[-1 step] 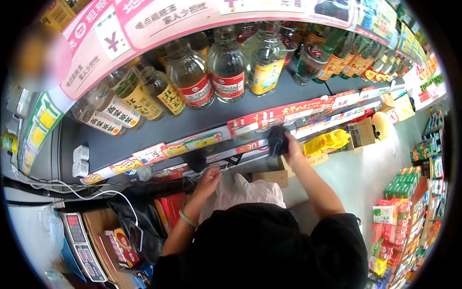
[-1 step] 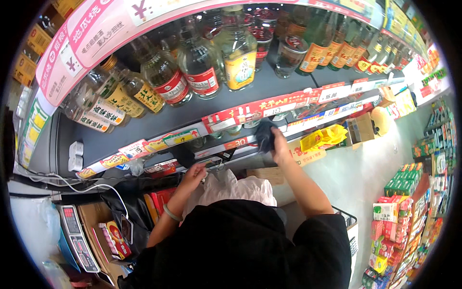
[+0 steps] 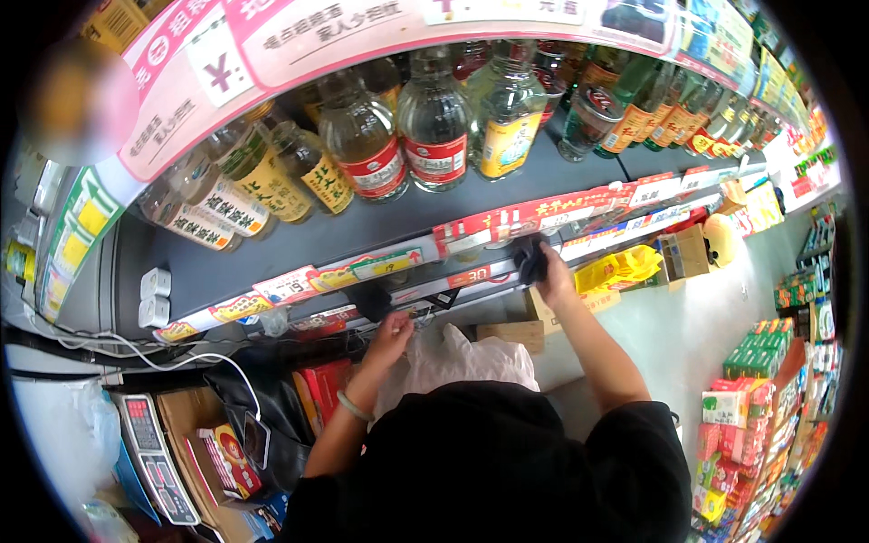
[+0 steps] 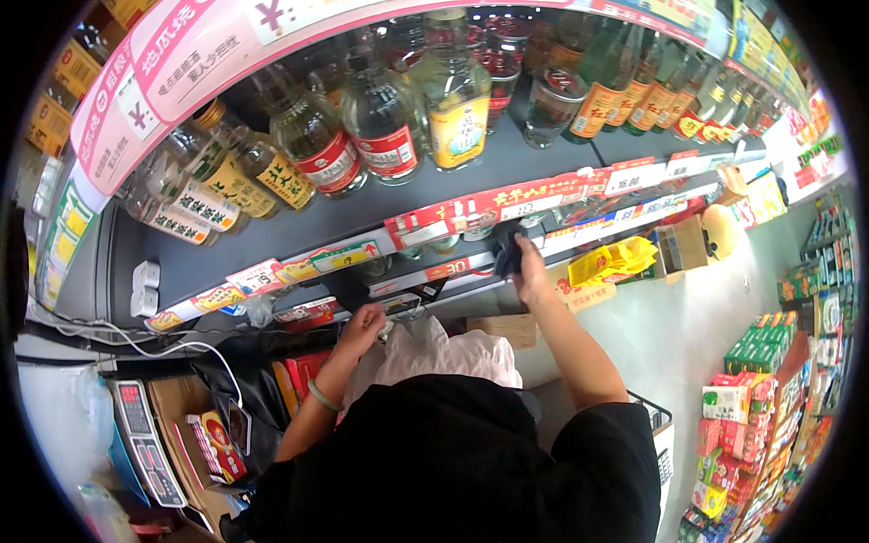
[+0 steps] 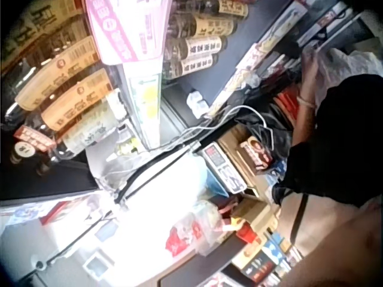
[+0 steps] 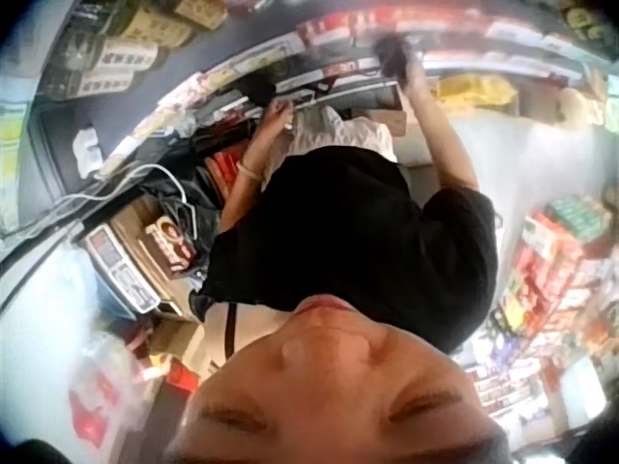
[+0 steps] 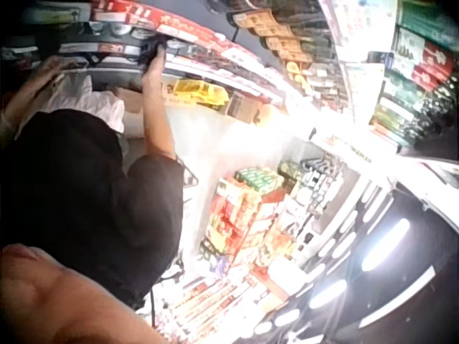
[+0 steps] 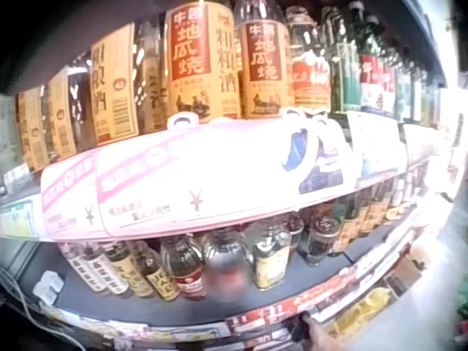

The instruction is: The person wipes a store shelf with a dark cloth, then picks up and wipes individual bottles of liquid before placing them back on the shelf. The person handles the bottles one at a time, cleaning the exterior surfaces.

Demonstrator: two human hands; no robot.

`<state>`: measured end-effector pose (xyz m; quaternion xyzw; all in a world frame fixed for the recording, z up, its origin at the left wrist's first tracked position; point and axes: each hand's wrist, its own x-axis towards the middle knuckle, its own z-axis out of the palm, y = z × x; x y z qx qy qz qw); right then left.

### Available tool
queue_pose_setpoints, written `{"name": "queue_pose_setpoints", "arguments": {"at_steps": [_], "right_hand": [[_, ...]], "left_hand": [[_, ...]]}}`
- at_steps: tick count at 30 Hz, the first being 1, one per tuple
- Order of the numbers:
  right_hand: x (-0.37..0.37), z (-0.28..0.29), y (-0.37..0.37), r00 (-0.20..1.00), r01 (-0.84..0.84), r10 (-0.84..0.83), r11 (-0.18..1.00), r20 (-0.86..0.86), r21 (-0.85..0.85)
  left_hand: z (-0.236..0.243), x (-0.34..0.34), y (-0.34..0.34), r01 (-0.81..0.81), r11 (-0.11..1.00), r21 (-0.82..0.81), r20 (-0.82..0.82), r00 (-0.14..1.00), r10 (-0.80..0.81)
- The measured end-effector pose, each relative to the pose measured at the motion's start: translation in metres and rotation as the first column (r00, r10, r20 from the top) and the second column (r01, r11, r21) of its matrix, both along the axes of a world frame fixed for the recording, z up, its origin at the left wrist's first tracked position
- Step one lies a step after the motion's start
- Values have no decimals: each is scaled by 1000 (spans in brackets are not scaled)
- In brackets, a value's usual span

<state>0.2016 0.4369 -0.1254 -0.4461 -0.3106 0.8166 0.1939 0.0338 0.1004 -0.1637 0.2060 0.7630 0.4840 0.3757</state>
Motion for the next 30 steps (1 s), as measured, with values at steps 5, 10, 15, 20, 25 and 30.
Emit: {"name": "queue_pose_setpoints", "arguments": {"at_steps": [5, 10, 15, 20, 25, 30], "right_hand": [[-21, -33, 23, 950, -236, 194, 959, 246, 155], [-19, -81, 46, 878, -420, 256, 817, 405, 395], [-17, -81, 28, 919, -240, 73, 884, 388, 401], [-10, -84, 19, 891, -214, 29, 908, 454, 361], [-7, -79, 7, 900, -148, 4, 944, 437, 295], [-10, -73, 2, 925, -116, 21, 966, 380, 230]], "left_hand": [[-74, -53, -27, -337, 936, -102, -180, 932, 315], [-73, -78, -19, -628, 754, -194, -498, 725, 476], [-51, -80, 0, -671, 718, -187, -564, 672, 481], [-51, -88, -4, -561, 816, 139, -414, 716, 563], [-21, -88, -2, -673, 606, 424, -108, 627, 771], [22, -90, -12, -763, 449, 465, 305, 614, 728]]}}
